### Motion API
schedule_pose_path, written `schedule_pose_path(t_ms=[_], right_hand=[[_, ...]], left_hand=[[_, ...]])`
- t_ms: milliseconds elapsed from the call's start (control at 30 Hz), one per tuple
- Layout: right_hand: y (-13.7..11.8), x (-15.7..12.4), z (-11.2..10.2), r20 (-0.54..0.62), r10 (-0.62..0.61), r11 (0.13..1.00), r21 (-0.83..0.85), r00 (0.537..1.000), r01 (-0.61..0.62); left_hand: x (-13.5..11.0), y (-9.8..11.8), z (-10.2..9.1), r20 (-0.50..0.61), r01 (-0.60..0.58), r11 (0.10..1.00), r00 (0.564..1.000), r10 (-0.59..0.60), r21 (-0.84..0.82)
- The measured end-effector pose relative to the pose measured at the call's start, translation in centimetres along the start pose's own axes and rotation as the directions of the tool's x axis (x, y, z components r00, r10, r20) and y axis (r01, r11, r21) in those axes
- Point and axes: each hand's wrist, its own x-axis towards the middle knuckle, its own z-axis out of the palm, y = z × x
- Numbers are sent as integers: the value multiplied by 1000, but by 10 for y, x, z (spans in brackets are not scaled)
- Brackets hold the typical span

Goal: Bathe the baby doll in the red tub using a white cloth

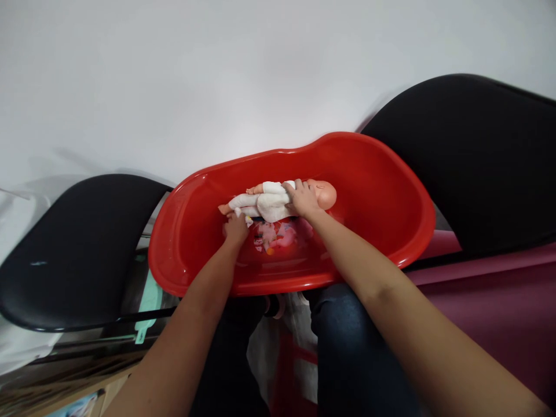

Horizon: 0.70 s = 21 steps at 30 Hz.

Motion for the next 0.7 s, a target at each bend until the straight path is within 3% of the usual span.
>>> schedule_pose_path(t_ms=[133, 300, 533, 700], right_hand=[[0, 1, 0, 5, -6, 1000, -3, 1000, 6], [1, 2, 2, 7, 0, 1000, -2, 1000, 0], [3, 2, 8, -17, -15, 1000, 2, 1000, 15], [2, 1, 5, 1, -11, 1000, -5, 1000, 11]], left_hand=[[3, -10, -5, -120, 47, 998, 991, -52, -42], [6, 8, -12, -294, -56, 993, 955, 24, -101], [5, 19, -15, -273, -249, 966, 936, 222, -68], [8, 11, -19, -235, -236, 972, 946, 225, -19]])
